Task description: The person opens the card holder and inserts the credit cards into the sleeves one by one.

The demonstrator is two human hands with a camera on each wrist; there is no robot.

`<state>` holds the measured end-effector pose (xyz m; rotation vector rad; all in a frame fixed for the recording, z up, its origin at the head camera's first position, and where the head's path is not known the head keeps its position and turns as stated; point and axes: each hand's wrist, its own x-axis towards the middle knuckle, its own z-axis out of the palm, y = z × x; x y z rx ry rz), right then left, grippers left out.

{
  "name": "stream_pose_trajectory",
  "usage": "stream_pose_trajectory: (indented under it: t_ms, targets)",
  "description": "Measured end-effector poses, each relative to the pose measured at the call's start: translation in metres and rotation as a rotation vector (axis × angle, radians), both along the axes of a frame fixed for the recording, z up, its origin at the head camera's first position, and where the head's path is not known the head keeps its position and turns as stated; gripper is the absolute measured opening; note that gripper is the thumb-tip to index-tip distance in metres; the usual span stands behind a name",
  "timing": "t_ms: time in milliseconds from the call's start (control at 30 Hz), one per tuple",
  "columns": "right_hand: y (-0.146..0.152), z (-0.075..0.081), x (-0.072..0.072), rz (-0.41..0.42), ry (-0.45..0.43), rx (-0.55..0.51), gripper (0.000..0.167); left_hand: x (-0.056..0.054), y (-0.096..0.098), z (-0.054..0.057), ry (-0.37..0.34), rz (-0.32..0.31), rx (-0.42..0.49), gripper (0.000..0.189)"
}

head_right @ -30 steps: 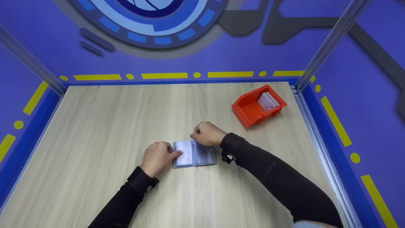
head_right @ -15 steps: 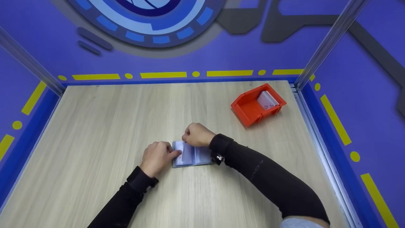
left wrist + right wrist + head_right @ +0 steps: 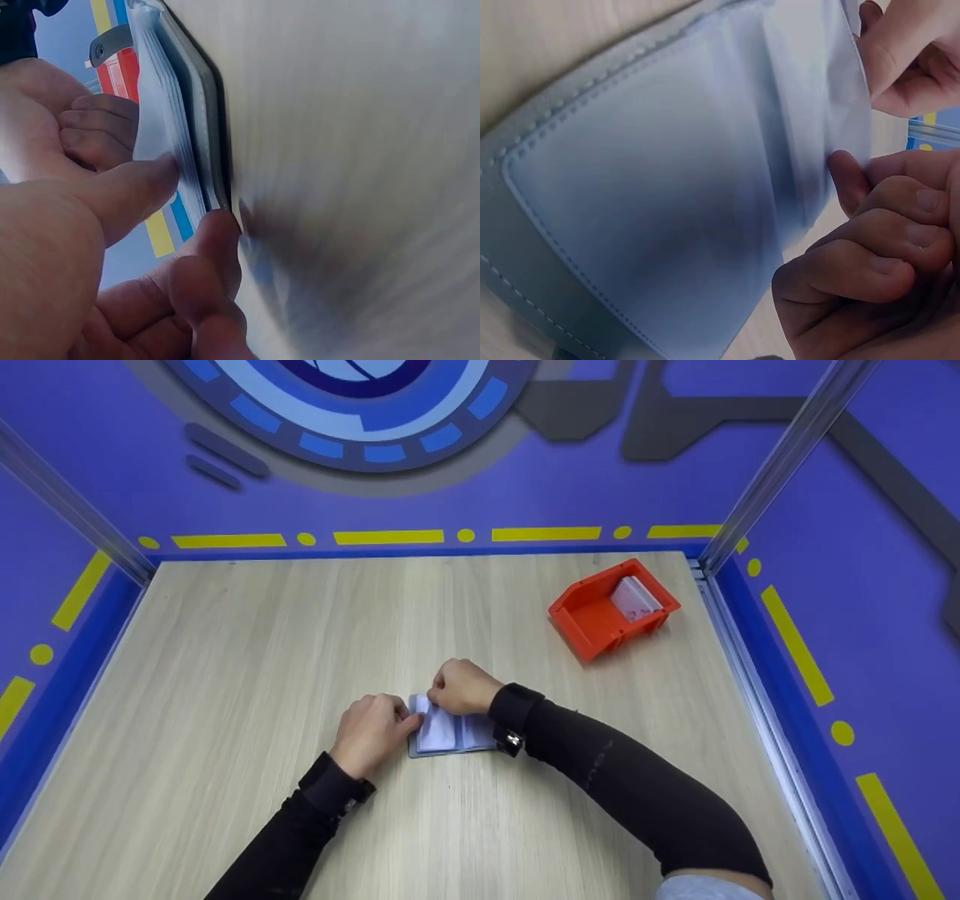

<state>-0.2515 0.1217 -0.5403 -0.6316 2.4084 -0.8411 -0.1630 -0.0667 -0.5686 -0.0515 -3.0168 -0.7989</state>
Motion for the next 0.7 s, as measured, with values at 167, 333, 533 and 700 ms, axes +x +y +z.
stream_pose_trajectory:
  t_ms: [167,333,533,700]
  targets:
    - [0.0001,0.0003,0.0008,0.008,0.019,0.0,0.029,-0.0002,0.0008,0.001,0.015,0.012,-0.009,0.056]
    - [0.0002,0.0021,0.0026,0.018,0.029,-0.002,0.028,0.0023,0.0004,-0.001,0.057,0.003,-0.003,0.065]
    - [0.0011,0.0012,0.0024,0.043,0.047,-0.004,0.027,0.0029,0.0001,-0.003,0.077,-0.004,0.0,0.067]
    - [0.0058,0.002,0.0036,0.058,0.021,0.009,0.028,0.0017,0.0017,-0.0034,0.042,0.0,-0.005,0.063]
